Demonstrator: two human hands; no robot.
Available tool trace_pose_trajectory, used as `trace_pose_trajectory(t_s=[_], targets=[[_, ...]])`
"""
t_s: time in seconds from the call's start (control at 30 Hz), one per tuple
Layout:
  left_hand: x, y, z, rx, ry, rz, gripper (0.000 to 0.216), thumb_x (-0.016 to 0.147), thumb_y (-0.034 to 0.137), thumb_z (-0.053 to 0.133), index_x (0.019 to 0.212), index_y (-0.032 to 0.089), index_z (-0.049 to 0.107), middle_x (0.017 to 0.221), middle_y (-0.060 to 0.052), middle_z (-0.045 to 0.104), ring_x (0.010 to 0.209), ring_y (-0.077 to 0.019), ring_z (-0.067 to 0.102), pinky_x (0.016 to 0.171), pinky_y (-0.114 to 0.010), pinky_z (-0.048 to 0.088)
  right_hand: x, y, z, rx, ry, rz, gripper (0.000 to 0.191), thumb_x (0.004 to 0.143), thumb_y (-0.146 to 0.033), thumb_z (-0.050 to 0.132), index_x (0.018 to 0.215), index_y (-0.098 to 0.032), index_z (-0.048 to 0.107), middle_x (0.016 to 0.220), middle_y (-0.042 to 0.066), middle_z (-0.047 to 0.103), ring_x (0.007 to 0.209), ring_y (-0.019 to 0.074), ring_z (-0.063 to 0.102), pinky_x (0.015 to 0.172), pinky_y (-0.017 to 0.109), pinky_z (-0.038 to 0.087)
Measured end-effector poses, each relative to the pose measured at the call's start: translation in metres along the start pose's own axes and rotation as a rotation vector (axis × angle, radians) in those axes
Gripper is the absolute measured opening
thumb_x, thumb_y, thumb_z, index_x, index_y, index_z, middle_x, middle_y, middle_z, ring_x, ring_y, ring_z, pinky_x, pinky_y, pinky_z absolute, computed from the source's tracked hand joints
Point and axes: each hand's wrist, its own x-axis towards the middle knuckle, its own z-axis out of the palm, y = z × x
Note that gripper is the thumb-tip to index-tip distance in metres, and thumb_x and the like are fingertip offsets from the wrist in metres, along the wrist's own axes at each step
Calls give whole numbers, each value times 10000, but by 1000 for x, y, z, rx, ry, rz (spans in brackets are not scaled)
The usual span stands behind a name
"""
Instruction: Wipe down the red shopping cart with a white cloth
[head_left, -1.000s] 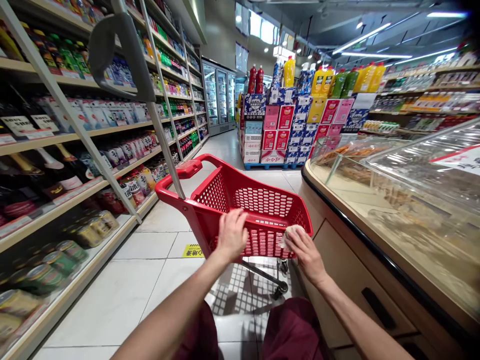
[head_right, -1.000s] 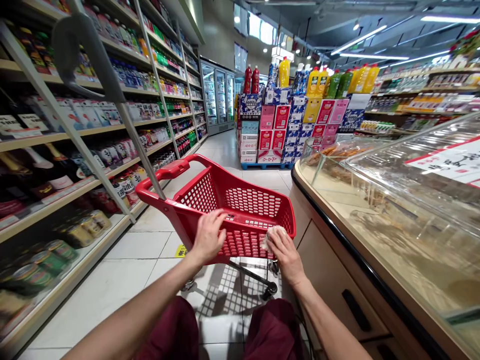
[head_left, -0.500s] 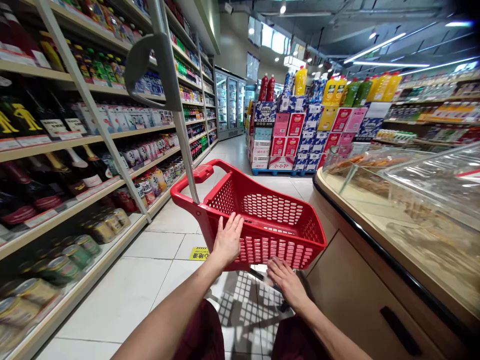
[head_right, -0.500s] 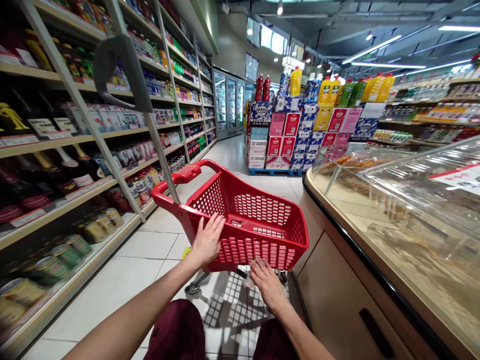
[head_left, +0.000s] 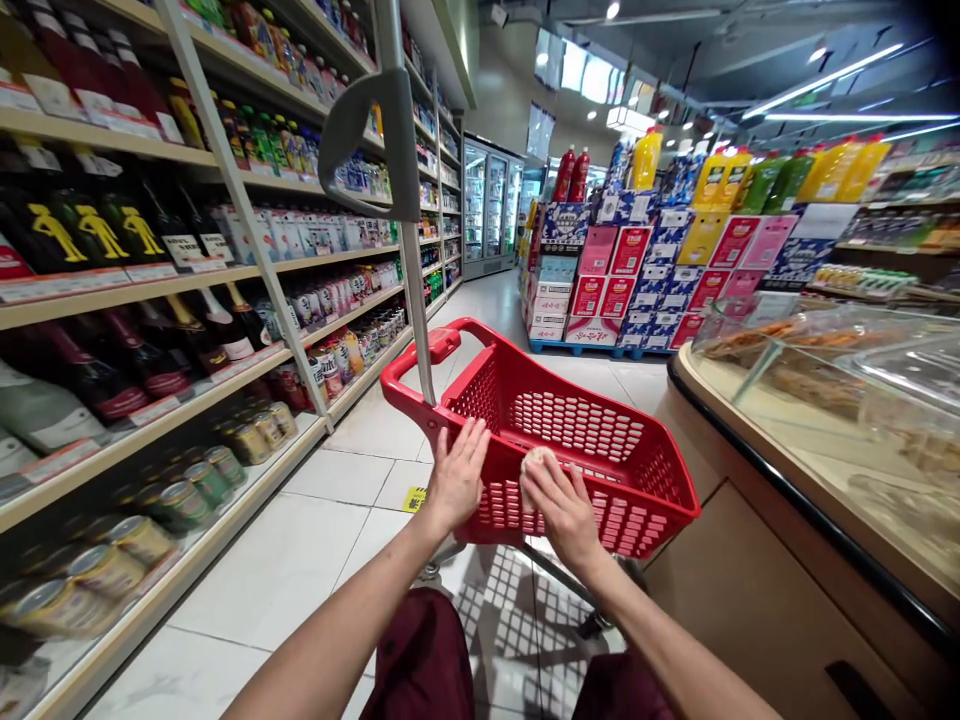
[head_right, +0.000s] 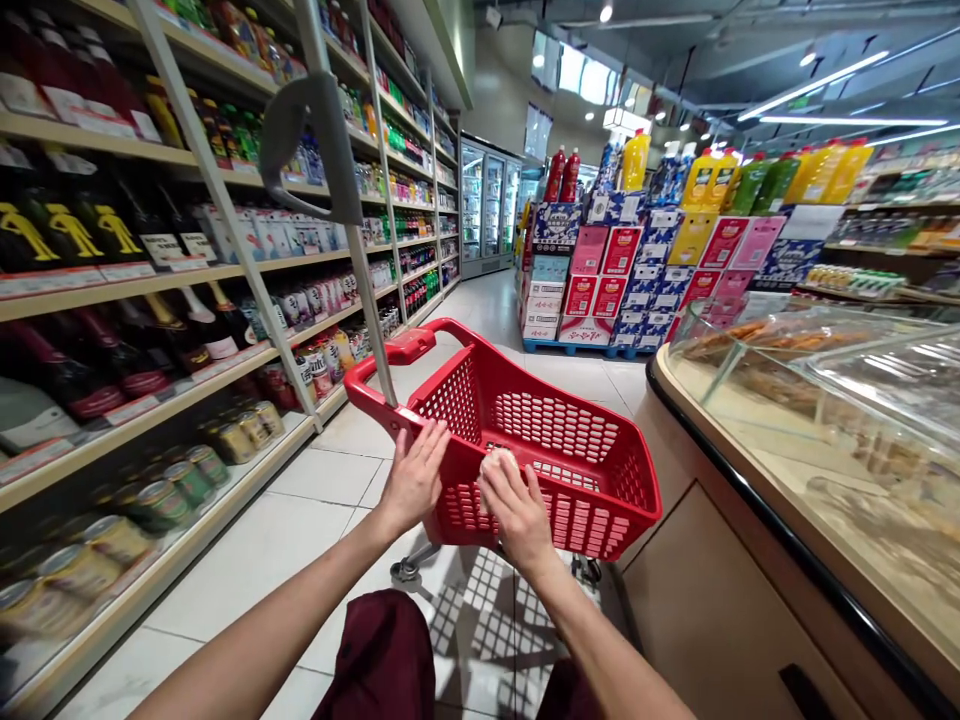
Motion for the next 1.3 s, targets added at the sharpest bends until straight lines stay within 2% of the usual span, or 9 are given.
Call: trace_pose_trajectory(t_s=[0.17,0.27,0.4,0.57,0.7,0.77,0.93,1.13,1.3], targets=[[-3,-18,-4,37,4,5,577,737,95,358,1312,117,317,1387,-83,321,1305,-202,208,1070,-490,31,13,-11,13,53,0,-123,312,863,-155,356,1042,-225,601,1160,6,587,1253,146,323,1070,367,201],[1,-31,-10,26,62,44,566,736,78,359,1299,132,346,1355,-86,381,1284,-200,263,1075,-480,30,28,-18,17,58,28,-103,328,865,-151,343,1081,-216,581,1199,21,559,1268,164,295,1068,405,188],[4,-56,-18,81,214,-130,598,730,31,329,1322,111,297,1361,-120,362,1285,-230,260,1060,-513,43,50,-23,23,43,79,-80,330,859,-143,368,1127,-196,553,1237,38,527,1286,194,257,1056,435,205],[-7,-78,-14,56,131,-59,621,711,10,325,1318,135,299,1351,-101,384,1244,-192,345,1057,-449,141,63,-39,28,112,83,-191,313,875,-142,337,1013,-191,614,1145,12,596,1281,149,265,1068,357,208],[7,-99,-19,27,157,-275,614,713,23,335,1313,149,300,1347,-108,389,1273,-201,291,1051,-493,120,118,-53,24,121,135,-97,327,868,-133,361,1126,-197,552,1265,25,499,1299,198,221,1055,434,225],[20,-110,-24,30,107,-291,579,726,21,325,1285,171,348,1342,-98,399,1287,-210,260,1045,-528,101,138,-60,32,110,151,-94,318,863,-128,378,1118,-193,557,1256,30,508,1288,210,250,1042,445,254],[29,-119,-27,41,26,-195,520,751,12,303,1224,189,429,1329,-64,424,1288,-200,258,1052,-514,121,126,-75,59,195,107,-221,247,857,-144,405,910,-186,643,1043,30,640,1158,170,448,959,358,401],[17,-113,-24,63,47,-189,546,730,-4,309,1237,167,414,1348,-72,396,1294,-191,242,1065,-495,98,157,-66,31,210,218,0,284,858,-146,394,1069,-158,584,1196,80,545,1235,203,343,989,411,359],[16,-102,-26,75,55,-226,565,698,-5,327,1239,136,405,1350,-95,387,1294,-223,241,1052,-525,112,175,-53,18,222,75,156,392,829,-151,425,1217,-161,478,1162,104,557,1102,211,458,882,372,419]])
